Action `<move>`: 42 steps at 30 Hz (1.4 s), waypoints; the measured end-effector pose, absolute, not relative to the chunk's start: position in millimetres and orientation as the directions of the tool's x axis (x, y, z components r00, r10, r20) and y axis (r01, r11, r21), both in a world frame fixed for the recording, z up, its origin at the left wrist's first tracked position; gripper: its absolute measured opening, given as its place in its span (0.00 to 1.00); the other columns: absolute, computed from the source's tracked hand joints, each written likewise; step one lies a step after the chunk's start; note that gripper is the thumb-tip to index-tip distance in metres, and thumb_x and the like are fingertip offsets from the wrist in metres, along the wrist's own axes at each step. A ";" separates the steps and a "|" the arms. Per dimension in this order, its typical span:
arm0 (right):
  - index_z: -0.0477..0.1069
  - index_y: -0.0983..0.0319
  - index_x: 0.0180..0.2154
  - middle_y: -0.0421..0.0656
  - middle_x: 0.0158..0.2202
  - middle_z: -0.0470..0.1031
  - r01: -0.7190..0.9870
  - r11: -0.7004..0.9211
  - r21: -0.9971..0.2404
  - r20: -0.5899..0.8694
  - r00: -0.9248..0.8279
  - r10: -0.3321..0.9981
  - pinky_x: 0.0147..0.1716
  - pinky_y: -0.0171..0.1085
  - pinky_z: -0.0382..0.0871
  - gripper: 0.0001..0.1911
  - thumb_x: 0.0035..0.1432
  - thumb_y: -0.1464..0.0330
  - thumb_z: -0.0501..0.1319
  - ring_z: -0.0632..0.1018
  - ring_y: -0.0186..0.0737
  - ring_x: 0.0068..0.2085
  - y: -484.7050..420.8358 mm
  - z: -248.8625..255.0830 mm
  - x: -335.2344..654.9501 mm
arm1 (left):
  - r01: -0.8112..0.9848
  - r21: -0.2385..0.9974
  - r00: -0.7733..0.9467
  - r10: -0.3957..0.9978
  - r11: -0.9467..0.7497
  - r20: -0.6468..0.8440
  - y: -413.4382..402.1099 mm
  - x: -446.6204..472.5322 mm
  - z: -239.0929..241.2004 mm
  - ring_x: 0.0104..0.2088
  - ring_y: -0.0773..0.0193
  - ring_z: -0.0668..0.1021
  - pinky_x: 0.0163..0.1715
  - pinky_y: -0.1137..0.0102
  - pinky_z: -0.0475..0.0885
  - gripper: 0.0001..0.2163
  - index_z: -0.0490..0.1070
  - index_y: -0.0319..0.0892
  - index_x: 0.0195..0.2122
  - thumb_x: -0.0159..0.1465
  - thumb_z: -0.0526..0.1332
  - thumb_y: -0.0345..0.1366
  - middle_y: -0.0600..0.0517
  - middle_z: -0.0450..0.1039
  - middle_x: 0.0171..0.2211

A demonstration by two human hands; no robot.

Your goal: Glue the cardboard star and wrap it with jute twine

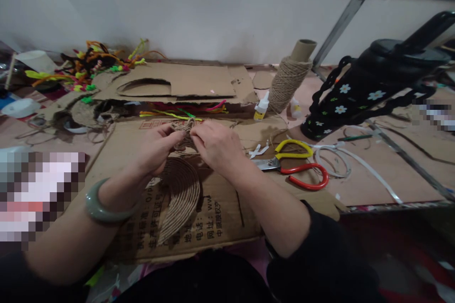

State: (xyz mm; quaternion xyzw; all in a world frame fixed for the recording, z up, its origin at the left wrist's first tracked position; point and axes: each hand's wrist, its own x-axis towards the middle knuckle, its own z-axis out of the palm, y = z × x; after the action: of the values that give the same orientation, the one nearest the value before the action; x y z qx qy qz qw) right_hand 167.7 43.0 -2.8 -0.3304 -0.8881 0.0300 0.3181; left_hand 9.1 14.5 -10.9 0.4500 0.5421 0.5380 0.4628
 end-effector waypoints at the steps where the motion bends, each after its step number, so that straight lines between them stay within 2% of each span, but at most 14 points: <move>1: 0.72 0.61 0.34 0.44 0.32 0.75 0.570 0.779 -0.261 0.542 -0.582 0.607 0.36 0.35 0.63 0.12 0.62 0.68 0.50 0.73 0.37 0.35 43.3 -2.8 168.1 | -0.032 0.999 -0.162 0.986 0.021 -0.026 14.6 9.5 -10.5 0.23 0.70 0.69 0.25 0.72 0.64 0.07 0.68 0.40 0.22 0.51 0.64 0.36 0.56 0.69 0.23; 6: 0.73 0.62 0.36 0.44 0.31 0.74 0.574 0.781 -0.246 0.536 -0.591 0.603 0.35 0.35 0.64 0.13 0.62 0.68 0.50 0.73 0.37 0.35 43.7 -3.6 168.7 | -0.117 0.992 -0.133 0.990 0.040 -0.055 13.8 11.1 -7.4 0.25 0.70 0.70 0.27 0.72 0.65 0.09 0.70 0.39 0.25 0.51 0.66 0.40 0.55 0.70 0.24; 12: 0.73 0.62 0.37 0.45 0.34 0.73 0.552 0.785 -0.283 0.535 -0.589 0.606 0.37 0.35 0.65 0.13 0.62 0.67 0.51 0.73 0.38 0.37 41.3 -2.1 167.8 | -0.122 0.993 -0.181 0.983 0.012 -0.034 14.0 12.5 -3.2 0.23 0.71 0.68 0.27 0.73 0.64 0.06 0.71 0.40 0.22 0.47 0.67 0.34 0.57 0.69 0.21; 20: 0.68 0.62 0.31 0.44 0.33 0.70 0.453 0.743 -0.492 0.567 -0.481 0.669 0.38 0.37 0.66 0.04 0.57 0.72 0.56 0.72 0.37 0.37 43.6 0.7 165.7 | -0.114 0.991 -0.260 0.965 -0.066 0.034 17.4 9.8 -7.7 0.24 0.71 0.69 0.27 0.74 0.63 0.05 0.72 0.40 0.22 0.48 0.67 0.34 0.56 0.71 0.21; 24: 0.65 0.61 0.31 0.42 0.33 0.68 0.407 0.716 -0.568 0.602 -0.387 0.698 0.35 0.36 0.66 0.02 0.54 0.74 0.57 0.71 0.36 0.37 44.8 -0.2 165.0 | -0.146 0.985 -0.265 0.963 -0.092 0.051 17.3 11.6 -8.5 0.23 0.71 0.69 0.26 0.74 0.64 0.05 0.73 0.40 0.22 0.49 0.67 0.34 0.56 0.71 0.21; 27: 0.66 0.61 0.34 0.42 0.36 0.68 0.386 0.646 -0.659 0.547 -0.345 0.763 0.32 0.34 0.66 0.04 0.53 0.73 0.58 0.70 0.32 0.32 45.7 -1.7 164.5 | -0.171 0.980 -0.252 0.966 -0.106 0.060 17.0 12.1 -8.7 0.22 0.72 0.70 0.25 0.75 0.64 0.04 0.73 0.40 0.22 0.49 0.67 0.33 0.56 0.72 0.21; 30: 0.66 0.61 0.38 0.41 0.37 0.70 0.346 0.543 -0.765 0.424 -0.364 0.829 0.30 0.34 0.66 0.08 0.53 0.71 0.58 0.69 0.30 0.29 47.7 -4.1 162.9 | -0.184 0.975 -0.243 0.967 -0.124 0.077 17.2 11.2 -9.5 0.23 0.72 0.71 0.26 0.75 0.65 0.03 0.74 0.41 0.23 0.49 0.67 0.33 0.56 0.73 0.22; 34: 0.65 0.62 0.40 0.42 0.37 0.72 0.231 0.422 -0.876 0.315 -0.387 0.866 0.33 0.35 0.67 0.11 0.51 0.71 0.58 0.72 0.33 0.35 51.3 -7.1 159.1 | -0.178 0.978 -0.224 0.972 -0.112 0.070 17.4 11.1 -9.6 0.24 0.72 0.71 0.27 0.74 0.66 0.04 0.74 0.40 0.24 0.48 0.68 0.34 0.55 0.73 0.23; 37: 0.66 0.63 0.38 0.43 0.37 0.73 0.165 0.369 -0.915 0.281 -0.399 0.873 0.38 0.37 0.69 0.11 0.49 0.73 0.58 0.74 0.35 0.37 53.0 -6.9 157.4 | -0.175 0.983 -0.208 0.978 -0.057 0.020 16.2 13.5 -8.2 0.23 0.71 0.71 0.27 0.73 0.65 0.06 0.73 0.40 0.23 0.46 0.68 0.34 0.55 0.72 0.22; 42: 0.66 0.63 0.36 0.42 0.33 0.74 0.151 0.346 -0.926 0.259 -0.415 0.873 0.37 0.38 0.69 0.10 0.47 0.73 0.58 0.74 0.34 0.34 55.2 -3.5 162.1 | -0.165 0.986 -0.163 0.986 0.009 -0.036 12.4 14.9 -4.6 0.21 0.72 0.69 0.24 0.74 0.63 0.07 0.72 0.39 0.25 0.47 0.68 0.35 0.56 0.70 0.21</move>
State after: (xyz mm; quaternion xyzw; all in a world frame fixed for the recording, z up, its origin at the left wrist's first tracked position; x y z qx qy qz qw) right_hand 162.1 55.2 -3.5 -0.3586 -0.7133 0.4455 0.4051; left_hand 14.9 12.4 -4.6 0.4084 0.5025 0.5735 0.5019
